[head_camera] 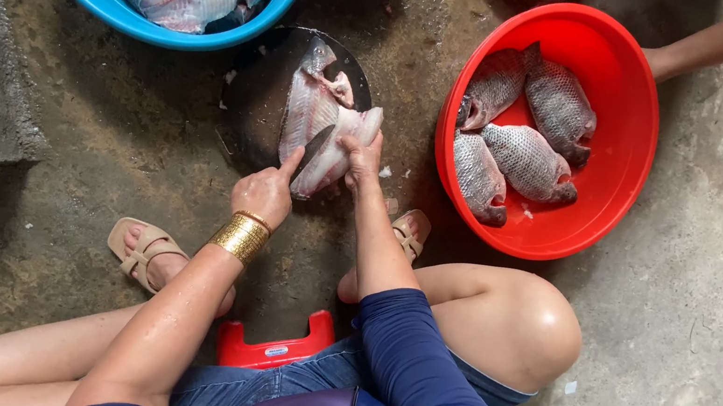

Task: Scaling and gutting tilapia fish using a knife

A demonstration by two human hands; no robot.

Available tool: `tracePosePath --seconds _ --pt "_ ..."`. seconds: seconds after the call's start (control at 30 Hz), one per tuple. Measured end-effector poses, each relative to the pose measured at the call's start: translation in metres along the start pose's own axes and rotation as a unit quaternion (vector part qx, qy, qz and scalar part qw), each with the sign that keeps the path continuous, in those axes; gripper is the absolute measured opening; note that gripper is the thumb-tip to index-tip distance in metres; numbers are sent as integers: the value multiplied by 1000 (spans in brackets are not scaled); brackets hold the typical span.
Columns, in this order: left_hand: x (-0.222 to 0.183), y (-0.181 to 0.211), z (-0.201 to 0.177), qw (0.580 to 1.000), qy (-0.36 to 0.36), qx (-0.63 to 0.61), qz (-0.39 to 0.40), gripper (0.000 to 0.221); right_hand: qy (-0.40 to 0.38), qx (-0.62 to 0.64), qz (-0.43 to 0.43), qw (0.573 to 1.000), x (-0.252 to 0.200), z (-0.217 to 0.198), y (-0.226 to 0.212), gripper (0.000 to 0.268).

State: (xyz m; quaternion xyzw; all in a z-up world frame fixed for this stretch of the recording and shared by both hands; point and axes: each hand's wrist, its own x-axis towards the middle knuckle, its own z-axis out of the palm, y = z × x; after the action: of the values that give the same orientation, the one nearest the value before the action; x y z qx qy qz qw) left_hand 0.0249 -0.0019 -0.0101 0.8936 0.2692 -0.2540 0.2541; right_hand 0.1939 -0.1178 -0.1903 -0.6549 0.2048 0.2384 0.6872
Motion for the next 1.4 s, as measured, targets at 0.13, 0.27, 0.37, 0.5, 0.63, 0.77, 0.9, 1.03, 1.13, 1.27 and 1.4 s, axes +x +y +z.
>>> tracePosePath --seconds 0.13,0.27,0.37,0.5,0.63,0.77,0.9,1.03,1.13,1.27,1.4 --pt "-1 0 -4 1000 -13 10 14 74 -6 20 6 1000 12 -5 16 78" --pt "-12 -13 -6 997 -14 69 29 73 -17 35 22 999 12 -5 16 75" --pt "-23 -19 -11 994 -21 103 35 73 -22 34 32 999 13 -7 19 70" --pt "-29 -5 -38 996 -15 87 34 73 -28 44 46 998 16 -11 23 64" --pt "-3 0 -26 998 -6 58 27 75 -23 43 48 998 15 -9 22 62" --pt "-1 11 -20 999 -13 51 13 72 -23 50 47 997 15 -9 21 61" --pt "-13 2 -17 997 -49 55 2 71 -25 65 49 996 22 -12 29 60" --pt "-27 -3 -30 994 -75 81 0 71 -21 73 51 996 21 -13 31 62" --pt "-20 4 -38 996 -50 68 3 70 -19 76 49 996 24 -14 38 61" --pt "2 14 -37 998 -35 59 13 70 -18 77 51 996 23 -12 36 61" --pt "-6 14 -35 997 -53 59 13 70 -10 78 52 996 21 -14 34 62"
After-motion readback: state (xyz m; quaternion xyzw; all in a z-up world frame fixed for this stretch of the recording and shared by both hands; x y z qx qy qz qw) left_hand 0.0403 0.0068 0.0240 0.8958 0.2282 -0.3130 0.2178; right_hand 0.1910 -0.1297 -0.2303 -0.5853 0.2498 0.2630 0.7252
